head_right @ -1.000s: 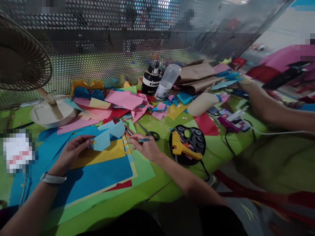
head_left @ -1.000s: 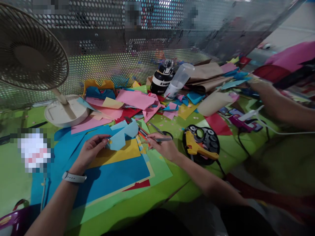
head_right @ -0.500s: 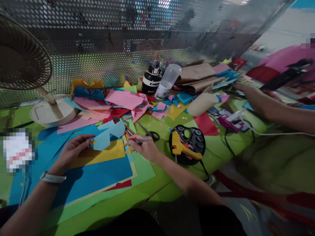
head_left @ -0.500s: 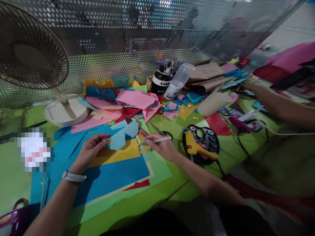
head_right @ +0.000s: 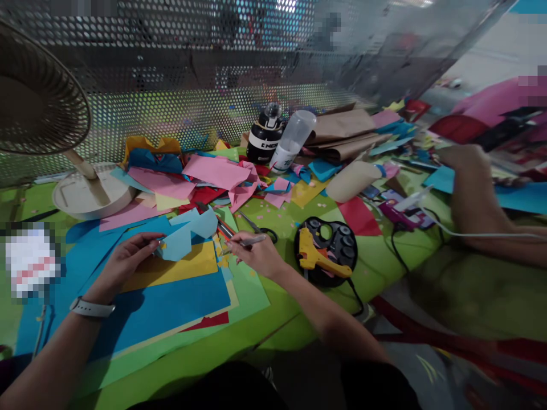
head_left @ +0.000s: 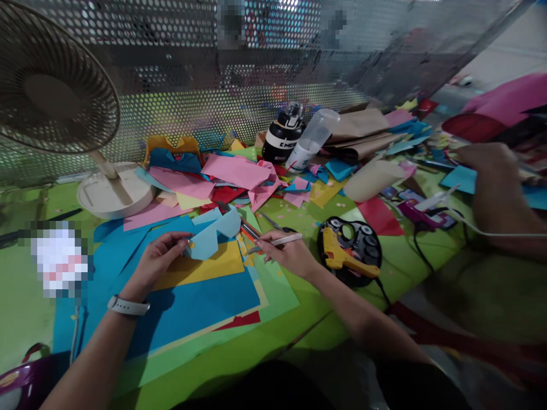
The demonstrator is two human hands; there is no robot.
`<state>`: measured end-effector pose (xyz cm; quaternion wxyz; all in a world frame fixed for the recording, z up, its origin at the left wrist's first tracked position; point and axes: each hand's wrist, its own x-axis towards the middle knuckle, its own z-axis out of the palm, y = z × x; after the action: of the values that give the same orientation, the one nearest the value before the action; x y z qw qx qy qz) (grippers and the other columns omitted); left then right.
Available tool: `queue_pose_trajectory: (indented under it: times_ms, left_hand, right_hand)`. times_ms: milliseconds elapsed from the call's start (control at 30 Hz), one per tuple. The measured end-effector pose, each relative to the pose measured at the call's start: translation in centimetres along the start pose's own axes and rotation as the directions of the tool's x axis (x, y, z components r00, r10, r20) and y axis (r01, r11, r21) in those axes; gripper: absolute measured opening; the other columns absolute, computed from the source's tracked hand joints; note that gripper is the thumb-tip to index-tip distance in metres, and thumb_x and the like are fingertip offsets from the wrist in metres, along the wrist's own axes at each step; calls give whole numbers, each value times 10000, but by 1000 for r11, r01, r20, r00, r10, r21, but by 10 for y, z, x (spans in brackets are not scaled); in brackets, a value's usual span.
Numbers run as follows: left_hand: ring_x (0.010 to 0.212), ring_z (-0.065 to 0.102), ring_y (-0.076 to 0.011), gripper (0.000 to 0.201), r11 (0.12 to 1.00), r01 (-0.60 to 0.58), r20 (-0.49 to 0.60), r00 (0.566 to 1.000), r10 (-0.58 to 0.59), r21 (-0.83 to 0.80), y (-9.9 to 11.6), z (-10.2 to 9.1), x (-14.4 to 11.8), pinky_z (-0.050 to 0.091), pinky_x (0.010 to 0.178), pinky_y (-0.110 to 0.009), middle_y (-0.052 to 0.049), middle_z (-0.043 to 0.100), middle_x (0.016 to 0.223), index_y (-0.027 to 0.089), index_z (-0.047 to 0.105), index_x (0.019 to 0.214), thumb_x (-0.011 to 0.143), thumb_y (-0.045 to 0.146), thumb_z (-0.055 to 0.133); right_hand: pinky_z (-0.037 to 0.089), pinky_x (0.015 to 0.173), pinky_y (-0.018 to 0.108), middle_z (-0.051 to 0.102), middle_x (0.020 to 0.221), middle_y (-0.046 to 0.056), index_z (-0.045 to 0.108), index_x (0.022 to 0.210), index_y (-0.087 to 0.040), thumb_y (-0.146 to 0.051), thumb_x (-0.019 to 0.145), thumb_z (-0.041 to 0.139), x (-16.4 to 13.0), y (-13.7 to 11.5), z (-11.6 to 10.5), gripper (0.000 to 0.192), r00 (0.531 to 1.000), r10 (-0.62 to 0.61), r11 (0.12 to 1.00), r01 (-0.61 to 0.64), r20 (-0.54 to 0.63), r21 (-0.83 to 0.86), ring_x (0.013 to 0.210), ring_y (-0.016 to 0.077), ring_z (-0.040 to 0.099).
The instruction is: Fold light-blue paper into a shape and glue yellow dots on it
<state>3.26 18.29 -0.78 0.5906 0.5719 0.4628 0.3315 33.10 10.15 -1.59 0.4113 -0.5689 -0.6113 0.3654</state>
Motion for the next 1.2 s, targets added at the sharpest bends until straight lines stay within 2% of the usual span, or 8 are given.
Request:
queue_pose_trajectory:
  times_ms: [267,600,800,1033,1200]
  left_hand:
    - [634,516,-127,460,1000,-11,-11,1000,11,20,2,1,0,386,559,-220,-13,645,724,169,712,999,690,505,769]
    - [615,522,-130,468,999,-5,-15,1000,6,41,4,2,-1,390,540,-225,-18,649,710,171,713,1008,698,519,757]
    - [632,528,-130,456,999,-18,-10,1000,18,29,2,1,-1,399,552,-224,-24,659,741,173,713,1007,698,506,762]
    - [688,560,-145,449,1000,-21,-11,1000,21,1,2,1,-1,438,615,-236,-33,676,795,167,706,1004,695,486,773]
    - [701,570,-156,445,999,-29,-5,1000,29,14,3,2,-2,443,619,-243,-40,679,813,170,700,1019,710,485,762]
  right_hand:
    - [496,435,216,665,623,7,646,832,-180,-496,842,595,-1,0,4,320,1000,13,1000,-14,-3,-11,494,160,670]
    - [530,446,237,685,710,31,605,901,-187,-462,851,577,0,3,6,281,998,43,999,-43,-47,-15,504,158,667]
    - [526,448,228,659,671,7,575,901,-190,-467,858,579,1,6,5,280,997,41,998,-38,-59,56,507,148,660]
    - [481,425,210,630,584,-24,559,865,-188,-559,811,613,4,-5,0,380,994,68,993,-58,-91,99,454,124,620]
    - [497,450,236,633,572,-32,551,876,-186,-578,788,640,6,-6,-2,411,990,93,981,-74,-103,178,447,131,622]
